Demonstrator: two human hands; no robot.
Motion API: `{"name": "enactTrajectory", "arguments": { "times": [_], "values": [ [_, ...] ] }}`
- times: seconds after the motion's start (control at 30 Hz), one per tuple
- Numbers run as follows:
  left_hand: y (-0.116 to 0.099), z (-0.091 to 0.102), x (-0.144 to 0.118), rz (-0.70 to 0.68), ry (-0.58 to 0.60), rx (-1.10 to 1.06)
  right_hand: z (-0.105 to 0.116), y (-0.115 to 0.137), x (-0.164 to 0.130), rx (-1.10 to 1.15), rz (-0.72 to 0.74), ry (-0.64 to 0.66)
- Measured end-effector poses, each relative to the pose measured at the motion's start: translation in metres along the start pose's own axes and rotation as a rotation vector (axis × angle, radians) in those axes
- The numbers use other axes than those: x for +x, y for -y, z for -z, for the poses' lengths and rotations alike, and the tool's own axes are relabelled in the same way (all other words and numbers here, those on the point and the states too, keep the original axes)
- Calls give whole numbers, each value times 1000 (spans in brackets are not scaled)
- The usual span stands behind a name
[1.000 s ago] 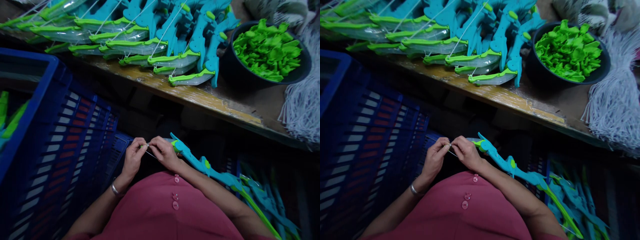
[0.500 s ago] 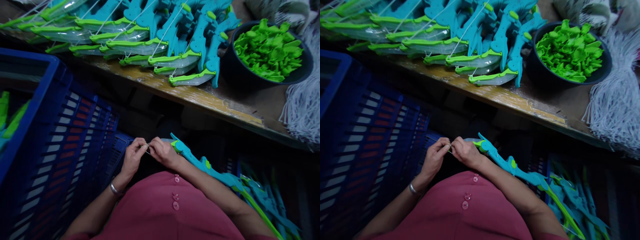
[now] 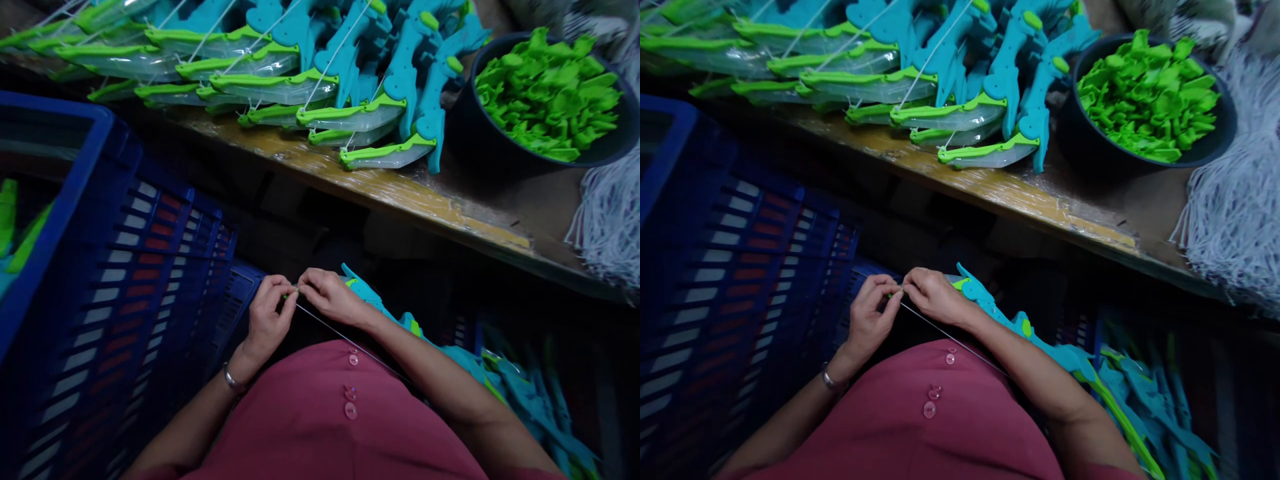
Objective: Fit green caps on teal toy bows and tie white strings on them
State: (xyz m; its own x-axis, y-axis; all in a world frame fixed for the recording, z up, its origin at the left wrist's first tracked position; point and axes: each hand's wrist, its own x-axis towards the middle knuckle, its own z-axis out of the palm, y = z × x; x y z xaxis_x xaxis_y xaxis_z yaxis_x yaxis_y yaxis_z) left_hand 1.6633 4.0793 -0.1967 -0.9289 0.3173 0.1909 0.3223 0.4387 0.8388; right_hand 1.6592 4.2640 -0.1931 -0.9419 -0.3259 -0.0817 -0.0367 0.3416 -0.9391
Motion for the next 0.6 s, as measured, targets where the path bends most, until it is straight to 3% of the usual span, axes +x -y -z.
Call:
{"name": "enactTrajectory", "arguments": {
  "times": [0.17, 0.47, 0.6],
  "values": [
    [-3, -4, 1, 76, -14, -3, -4, 2, -4, -161, 68, -18],
    [-1, -3, 5, 340, 32, -210, -20, -3, -6, 0, 57, -205],
    [3, -1, 5, 399, 55, -274, -26, -4, -10, -32, 101, -236]
  ]
}}
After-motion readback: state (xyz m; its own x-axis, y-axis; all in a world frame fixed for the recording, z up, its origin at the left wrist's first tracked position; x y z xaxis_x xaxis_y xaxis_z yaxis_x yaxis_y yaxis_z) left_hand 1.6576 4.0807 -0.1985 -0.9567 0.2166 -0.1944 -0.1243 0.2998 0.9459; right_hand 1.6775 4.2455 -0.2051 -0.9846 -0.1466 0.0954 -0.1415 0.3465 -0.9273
